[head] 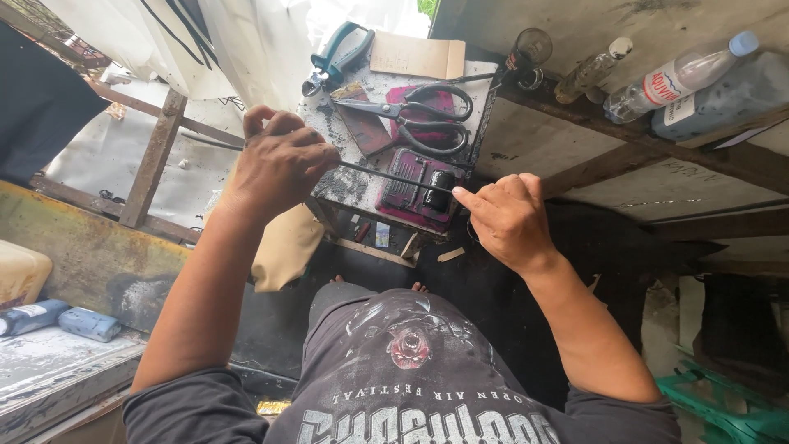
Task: The person cleans a long black rod by rubbing it with a small tool over a workbench, then hangs it on a rack with clothespins. They repeat this process with a second rod.
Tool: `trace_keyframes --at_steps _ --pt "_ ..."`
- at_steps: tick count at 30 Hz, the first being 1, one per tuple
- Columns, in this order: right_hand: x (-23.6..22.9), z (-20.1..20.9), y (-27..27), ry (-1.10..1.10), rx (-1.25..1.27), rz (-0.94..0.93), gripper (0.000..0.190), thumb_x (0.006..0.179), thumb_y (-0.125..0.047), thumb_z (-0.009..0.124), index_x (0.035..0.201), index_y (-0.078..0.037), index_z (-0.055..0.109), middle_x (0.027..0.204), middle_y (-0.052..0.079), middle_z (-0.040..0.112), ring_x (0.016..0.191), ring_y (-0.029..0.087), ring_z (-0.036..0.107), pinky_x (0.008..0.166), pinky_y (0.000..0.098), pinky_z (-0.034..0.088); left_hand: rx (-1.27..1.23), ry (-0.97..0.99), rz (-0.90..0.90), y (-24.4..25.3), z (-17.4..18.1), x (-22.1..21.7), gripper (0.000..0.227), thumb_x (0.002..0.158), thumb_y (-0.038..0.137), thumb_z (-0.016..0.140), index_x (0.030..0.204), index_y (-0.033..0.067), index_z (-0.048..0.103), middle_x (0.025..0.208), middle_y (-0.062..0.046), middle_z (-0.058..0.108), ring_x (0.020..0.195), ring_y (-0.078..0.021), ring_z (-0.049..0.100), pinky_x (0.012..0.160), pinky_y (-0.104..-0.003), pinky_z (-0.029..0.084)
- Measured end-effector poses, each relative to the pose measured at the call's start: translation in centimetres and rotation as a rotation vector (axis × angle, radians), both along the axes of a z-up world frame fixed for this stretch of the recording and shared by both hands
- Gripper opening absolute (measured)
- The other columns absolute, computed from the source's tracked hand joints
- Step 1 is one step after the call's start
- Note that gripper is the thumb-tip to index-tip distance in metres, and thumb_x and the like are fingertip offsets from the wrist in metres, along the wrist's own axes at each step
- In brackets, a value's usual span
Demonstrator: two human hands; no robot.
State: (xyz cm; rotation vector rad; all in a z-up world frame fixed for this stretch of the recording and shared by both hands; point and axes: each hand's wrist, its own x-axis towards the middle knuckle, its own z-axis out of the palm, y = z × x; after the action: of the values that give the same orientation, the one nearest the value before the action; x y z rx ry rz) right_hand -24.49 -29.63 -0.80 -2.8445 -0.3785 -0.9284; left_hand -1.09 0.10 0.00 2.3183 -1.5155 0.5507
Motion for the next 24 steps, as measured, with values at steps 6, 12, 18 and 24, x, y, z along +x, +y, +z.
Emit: trace_keyframes --at_steps 6,12,18,24 --pt "-1.2 0.1 -0.8 -0.017 0.025 -0.011 0.027 0.088 -0.001 0.069 0.106 -0.015 0.083 0.072 -0.001 0.060 0.080 0.017 0.052 0.085 0.0344 0.040 0.012 0.019 -0.051 -1.4 1.0 -1.2 0.007 0.089 0.024 0.085 0.090 0.0284 0.079 0.080 0.006 0.074 0.097 -0.0184 0.060 0.097 -0.045 0.032" --pt "-3.5 -0.7 -2.6 -0.010 0.040 -0.053 0.024 0.089 -0.002 0.069 0.105 -0.016 0.082 0.073 -0.001 0.061 0.081 0.017 0.053 0.086 0.0338 0.041 0.019 0.002 -0.106 -3.4 -0.6 -1.8 0.008 0.088 0.025 0.085 0.086 0.0272 0.078 0.078 0.006 0.072 0.095 -0.0193 0.059 0.097 -0.047 0.030" --pt "-6.0 -0.9 -4.1 0.009 0.039 -0.110 0.024 0.088 -0.001 0.068 0.102 -0.014 0.082 0.074 0.002 0.062 0.079 0.019 0.054 0.085 0.0357 0.045 0.003 0.027 -0.175 -5.6 -0.3 -3.3 0.009 0.085 0.023 0.084 0.084 0.0273 0.077 0.079 0.005 0.071 0.095 -0.0203 0.056 0.099 -0.048 0.031" --pt "-8.2 -1.3 -5.5 0.014 0.067 -0.145 0.025 0.088 0.002 0.068 0.102 -0.013 0.082 0.075 0.003 0.062 0.077 0.020 0.055 0.083 0.0364 0.047 -0.010 0.033 -0.191 -7.8 0.1 -4.9 0.015 0.077 0.022 0.086 0.084 0.0298 0.074 0.079 0.008 0.070 0.096 -0.0187 0.055 0.097 -0.047 0.031"
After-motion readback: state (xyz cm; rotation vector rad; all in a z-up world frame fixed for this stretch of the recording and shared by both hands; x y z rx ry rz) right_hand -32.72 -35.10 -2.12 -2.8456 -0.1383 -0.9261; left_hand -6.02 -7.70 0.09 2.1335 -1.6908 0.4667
